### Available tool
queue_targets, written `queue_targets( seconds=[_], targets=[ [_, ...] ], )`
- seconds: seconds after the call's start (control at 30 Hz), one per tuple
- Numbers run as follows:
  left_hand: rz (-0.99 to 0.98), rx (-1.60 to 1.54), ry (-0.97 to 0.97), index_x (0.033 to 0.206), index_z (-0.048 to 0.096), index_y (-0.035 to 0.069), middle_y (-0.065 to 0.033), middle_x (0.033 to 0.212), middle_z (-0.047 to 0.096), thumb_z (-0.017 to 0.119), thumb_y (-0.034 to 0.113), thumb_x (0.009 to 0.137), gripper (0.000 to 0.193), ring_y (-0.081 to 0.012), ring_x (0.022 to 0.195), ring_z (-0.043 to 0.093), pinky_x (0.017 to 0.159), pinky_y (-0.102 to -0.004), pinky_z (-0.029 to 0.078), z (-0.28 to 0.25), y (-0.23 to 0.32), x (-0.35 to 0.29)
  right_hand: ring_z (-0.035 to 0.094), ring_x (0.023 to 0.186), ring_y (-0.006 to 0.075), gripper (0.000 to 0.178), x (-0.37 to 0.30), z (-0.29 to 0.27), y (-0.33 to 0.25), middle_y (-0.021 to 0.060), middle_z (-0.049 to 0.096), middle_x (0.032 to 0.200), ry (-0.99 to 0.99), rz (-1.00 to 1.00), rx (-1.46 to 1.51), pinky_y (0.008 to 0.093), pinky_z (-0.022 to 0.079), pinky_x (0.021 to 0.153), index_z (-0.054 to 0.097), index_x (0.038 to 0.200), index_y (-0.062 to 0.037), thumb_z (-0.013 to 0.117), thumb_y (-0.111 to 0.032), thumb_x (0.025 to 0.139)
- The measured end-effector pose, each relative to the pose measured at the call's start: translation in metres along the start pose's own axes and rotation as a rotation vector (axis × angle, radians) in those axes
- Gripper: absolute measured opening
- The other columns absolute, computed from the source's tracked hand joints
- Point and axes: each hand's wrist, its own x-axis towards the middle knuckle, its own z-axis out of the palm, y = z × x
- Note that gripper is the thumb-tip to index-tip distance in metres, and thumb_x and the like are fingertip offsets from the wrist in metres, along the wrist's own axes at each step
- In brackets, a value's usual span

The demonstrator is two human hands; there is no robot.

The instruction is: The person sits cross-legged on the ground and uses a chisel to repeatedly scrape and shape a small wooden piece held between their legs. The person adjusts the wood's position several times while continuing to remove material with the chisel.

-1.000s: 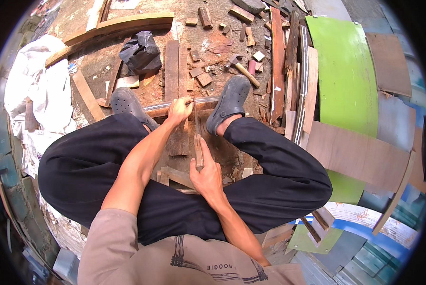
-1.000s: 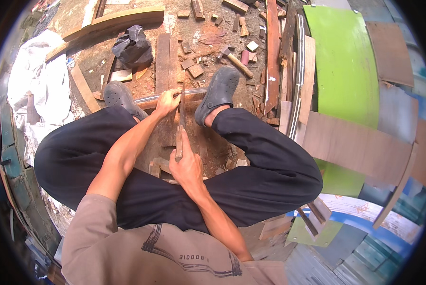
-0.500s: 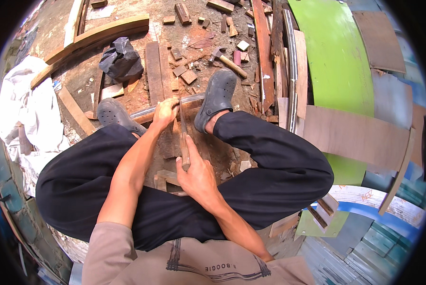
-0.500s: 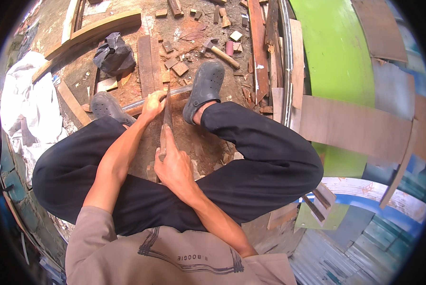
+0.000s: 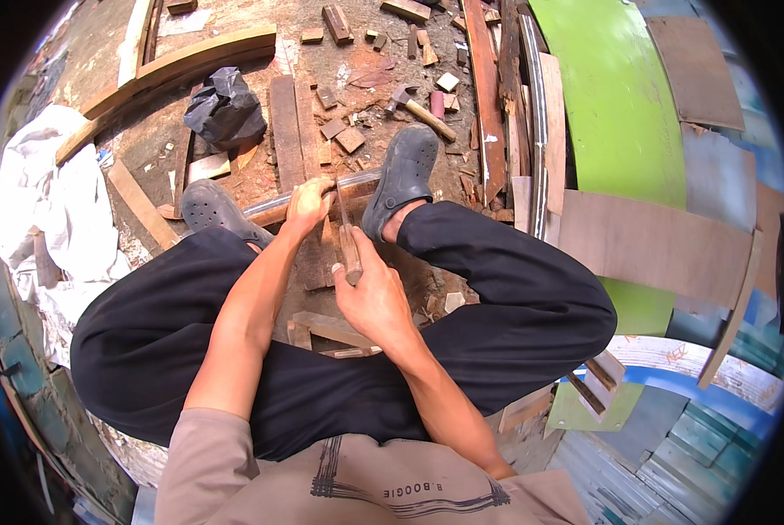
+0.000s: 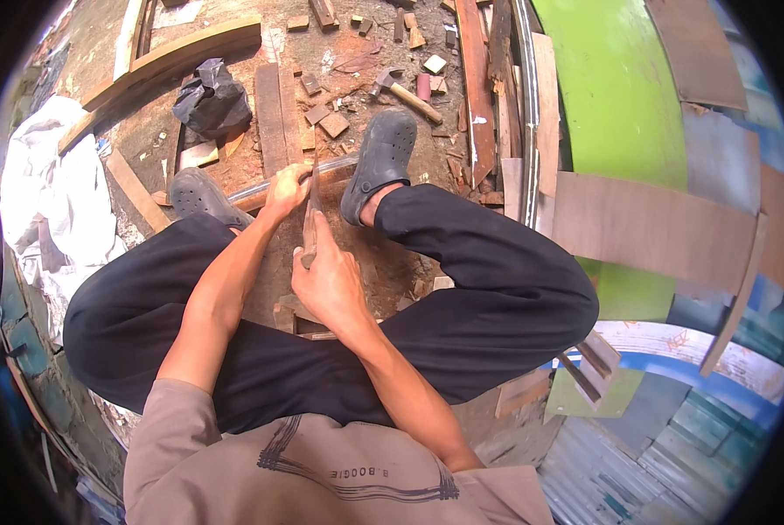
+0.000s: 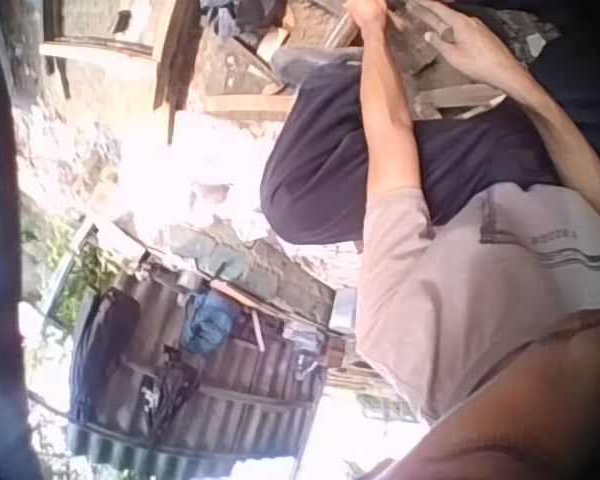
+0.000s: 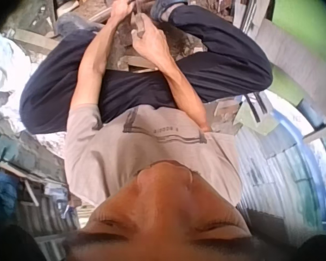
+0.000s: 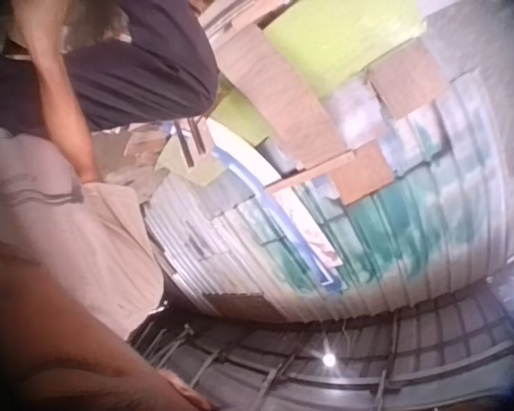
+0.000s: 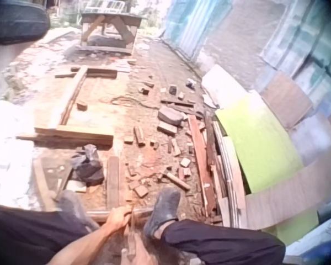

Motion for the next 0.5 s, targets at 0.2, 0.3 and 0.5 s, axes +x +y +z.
queue_targets(
  seconds=[0.2, 0.3, 0.5],
  targets=[
    [-0.021, -0.074, -0.01, 0.108, 0.075, 0.005, -0.0188, 0.11, 0.073, 0.072, 0.021, 0.085, 0.029, -0.0392, 0.105, 0.068, 0.093, -0.0458, 0.053, -0.007, 0.007, 0.003, 0.064, 0.122, 0.0468, 0.083, -0.007, -0.024, -0.004, 0.0359, 0.064, 0.127, -0.099, 0.074, 0.037, 0.0461, 0.047, 0.106, 0.03, 0.157, -0.0004, 0.068, -0.035, 0.092],
    [-0.04, -0.068, -0.004, 0.109, 0.075, 0.005, -0.0187, 0.109, 0.073, 0.073, 0.022, 0.085, 0.029, -0.039, 0.105, 0.068, 0.092, -0.0455, 0.054, -0.004, 0.0, 0.0, 0.062, 0.125, 0.046, 0.077, -0.015, -0.025, -0.006, 0.0372, 0.061, 0.131, -0.096, -0.036, 0.143, 0.046, 0.045, 0.108, 0.026, 0.157, 0.0051, 0.065, -0.025, 0.096],
    [-0.031, -0.049, 0.02, 0.108, 0.075, 0.006, -0.0186, 0.109, 0.073, 0.072, 0.023, 0.083, 0.03, -0.0382, 0.106, 0.068, 0.093, -0.0454, 0.053, 0.002, -0.001, 0.0, 0.061, 0.126, 0.0445, 0.064, -0.019, -0.01, -0.001, 0.0368, 0.059, 0.134, -0.068, -0.097, 0.093, 0.0444, 0.047, 0.106, 0.039, 0.15, 0.0094, 0.061, -0.029, 0.104]
  ],
)
